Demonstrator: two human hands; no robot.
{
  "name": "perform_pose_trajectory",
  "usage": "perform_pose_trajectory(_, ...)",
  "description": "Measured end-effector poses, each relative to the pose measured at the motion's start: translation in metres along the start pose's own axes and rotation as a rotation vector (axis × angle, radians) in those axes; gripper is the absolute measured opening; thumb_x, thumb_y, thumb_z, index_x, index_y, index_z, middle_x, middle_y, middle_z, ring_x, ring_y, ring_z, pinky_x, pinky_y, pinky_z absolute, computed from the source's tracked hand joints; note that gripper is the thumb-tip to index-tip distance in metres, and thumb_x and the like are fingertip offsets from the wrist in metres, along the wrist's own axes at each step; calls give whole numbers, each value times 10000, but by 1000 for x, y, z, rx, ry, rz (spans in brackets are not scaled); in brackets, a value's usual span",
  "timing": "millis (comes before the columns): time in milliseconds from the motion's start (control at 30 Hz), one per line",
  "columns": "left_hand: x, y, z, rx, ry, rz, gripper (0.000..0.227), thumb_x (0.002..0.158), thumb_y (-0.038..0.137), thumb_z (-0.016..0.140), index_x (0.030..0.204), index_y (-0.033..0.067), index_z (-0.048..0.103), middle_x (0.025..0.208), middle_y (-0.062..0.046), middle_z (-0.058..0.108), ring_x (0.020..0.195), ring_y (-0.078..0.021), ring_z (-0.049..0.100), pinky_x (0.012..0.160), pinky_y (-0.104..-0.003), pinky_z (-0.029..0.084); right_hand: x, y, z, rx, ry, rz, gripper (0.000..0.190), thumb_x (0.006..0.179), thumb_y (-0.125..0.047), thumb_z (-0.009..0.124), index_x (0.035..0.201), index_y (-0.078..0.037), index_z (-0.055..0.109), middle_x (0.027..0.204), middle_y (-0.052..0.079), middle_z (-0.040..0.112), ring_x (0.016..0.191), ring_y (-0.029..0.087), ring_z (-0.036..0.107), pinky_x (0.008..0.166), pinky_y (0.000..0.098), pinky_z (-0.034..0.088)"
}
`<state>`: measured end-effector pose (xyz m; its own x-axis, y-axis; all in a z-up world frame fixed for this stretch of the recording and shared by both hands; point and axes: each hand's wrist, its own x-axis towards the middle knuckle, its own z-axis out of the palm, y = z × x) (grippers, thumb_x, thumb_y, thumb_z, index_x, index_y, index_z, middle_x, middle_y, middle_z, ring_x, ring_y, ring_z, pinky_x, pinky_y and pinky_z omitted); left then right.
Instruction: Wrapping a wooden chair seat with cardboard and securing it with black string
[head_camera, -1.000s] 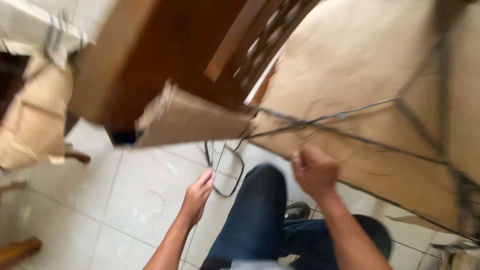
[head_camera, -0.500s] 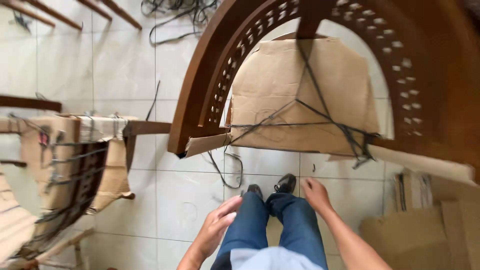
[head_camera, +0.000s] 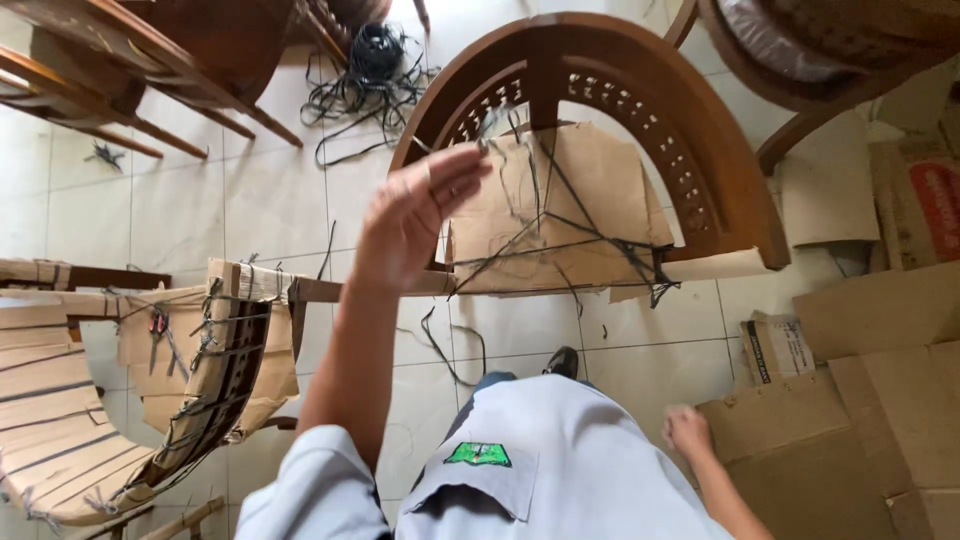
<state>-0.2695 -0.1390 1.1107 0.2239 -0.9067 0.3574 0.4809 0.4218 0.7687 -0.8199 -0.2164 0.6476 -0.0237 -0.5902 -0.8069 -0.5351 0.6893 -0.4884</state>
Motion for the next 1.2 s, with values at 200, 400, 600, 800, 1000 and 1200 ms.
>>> perform_pose_trajectory(200, 36, 15, 12, 71, 144, -90, 622, 986, 396, 530, 1385, -78, 583, 1416, -247, 616, 1291, -306, 659, 1157, -402, 515, -133, -244, 39, -250, 41, -575, 396, 1042, -324, 594, 1150, 44, 694, 1109, 315, 707, 1114, 500, 644, 944, 597, 504)
perform_pose_trajectory(400, 64, 22, 19, 46, 111, -157, 609, 1004, 394, 487, 1394, -64, 580, 1414, -221, 631, 1282, -308, 670, 1155, -394, 533, -263, -423, 72, -67, -67, -1233, 289, 1072, -97, 513, 1328, -27, 629, 1143, 189, 660, 1109, 378, 634, 994, 513, 528)
perform_pose_trajectory(600, 82, 6, 7, -1, 73, -187, 633, 980, 407, 502, 1384, -72, 594, 1372, -192, 667, 1217, -282, 706, 1120, -387, 553, -275, -506, 100, -30, -245, -1459, 607, 1060, -122, 588, 1609, -148, 331, 1573, 192, 397, 1380, 413, 419, 1071, 550, 465)
perform_pose_trajectory(800, 97, 12, -31, -10, 84, -195, 556, 964, 326, 571, 1293, -118, 641, 1273, -257, 696, 1109, -333, 742, 1024, -420, 593, -278, -549, 125, -139, -277, -1431, 172, 1037, -297, 677, 1133, -168, 740, 1225, 59, 668, 1237, 274, 625, 1045, 506, 491)
perform_pose_trajectory(1000, 106, -5, -109, 83, 443, -190, 272, 973, 193, 643, 1086, -42, 722, 1075, -199, 755, 835, -266, 799, 773, -348, 676, -244, -562, 133, 233, -543, -1020, 232, 1066, -254, 575, 1015, -90, 730, 923, 58, 748, 865, 132, 749, 826, 281, 634)
perform_pose_trajectory(1200, 88, -71, -102, 793, 864, -46, 105, 961, 172, 728, 1034, 96, 726, 879, -36, 688, 797, -116, 605, 735, -259, 505, -237, -556, 149, 443, -519, -717, 244, 1010, -259, 582, 1119, -95, 726, 1068, 48, 788, 957, 136, 791, 794, 259, 639)
